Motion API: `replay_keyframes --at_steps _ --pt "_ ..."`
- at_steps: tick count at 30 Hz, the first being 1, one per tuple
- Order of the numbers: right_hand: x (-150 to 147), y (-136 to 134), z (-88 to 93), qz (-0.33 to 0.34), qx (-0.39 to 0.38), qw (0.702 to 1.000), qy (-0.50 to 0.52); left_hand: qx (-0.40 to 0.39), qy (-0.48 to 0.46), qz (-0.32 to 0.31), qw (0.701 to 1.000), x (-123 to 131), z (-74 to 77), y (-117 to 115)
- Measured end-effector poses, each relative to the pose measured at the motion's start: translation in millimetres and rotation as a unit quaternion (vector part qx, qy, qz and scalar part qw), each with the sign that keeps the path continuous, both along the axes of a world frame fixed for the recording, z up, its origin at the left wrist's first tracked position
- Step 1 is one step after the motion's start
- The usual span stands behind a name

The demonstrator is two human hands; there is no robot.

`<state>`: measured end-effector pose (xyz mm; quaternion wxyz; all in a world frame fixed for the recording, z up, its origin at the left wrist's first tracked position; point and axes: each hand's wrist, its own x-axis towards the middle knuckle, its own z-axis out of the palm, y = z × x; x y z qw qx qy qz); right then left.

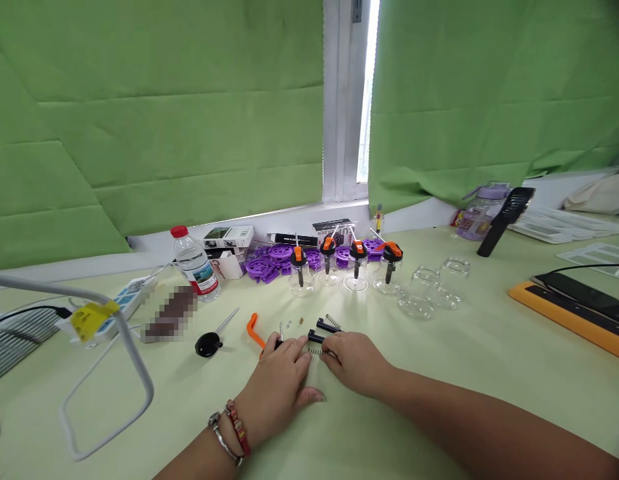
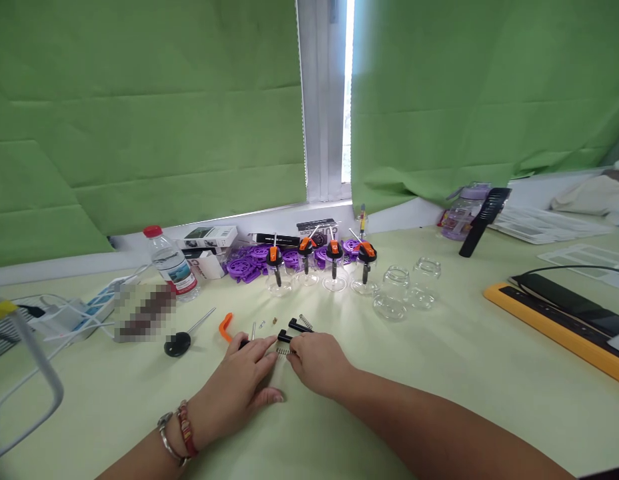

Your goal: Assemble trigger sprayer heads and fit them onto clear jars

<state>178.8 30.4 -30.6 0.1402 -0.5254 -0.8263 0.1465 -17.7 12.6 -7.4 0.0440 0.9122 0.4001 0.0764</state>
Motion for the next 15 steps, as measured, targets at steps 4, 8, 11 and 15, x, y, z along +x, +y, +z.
replay_keyframes --at_steps 4,8,11,15 --pt "7 3 6.5 -0.052 -0.011 0.997 0.053 0.015 -0.009 -0.004 1.0 -2 -1.2 0" --pt "16 19 10.6 -0.092 -0.055 0.981 0.161 0.02 -0.016 -0.011 1.0 -1 -2.0 -1" --pt "20 39 9.3 -0.123 -0.1 0.961 0.226 0.01 -0.004 -0.014 1.0 0 -1.7 -1" --pt "22 62 5.8 -0.174 -0.151 0.937 0.263 -0.008 0.012 -0.014 1.0 1 1.1 -2"
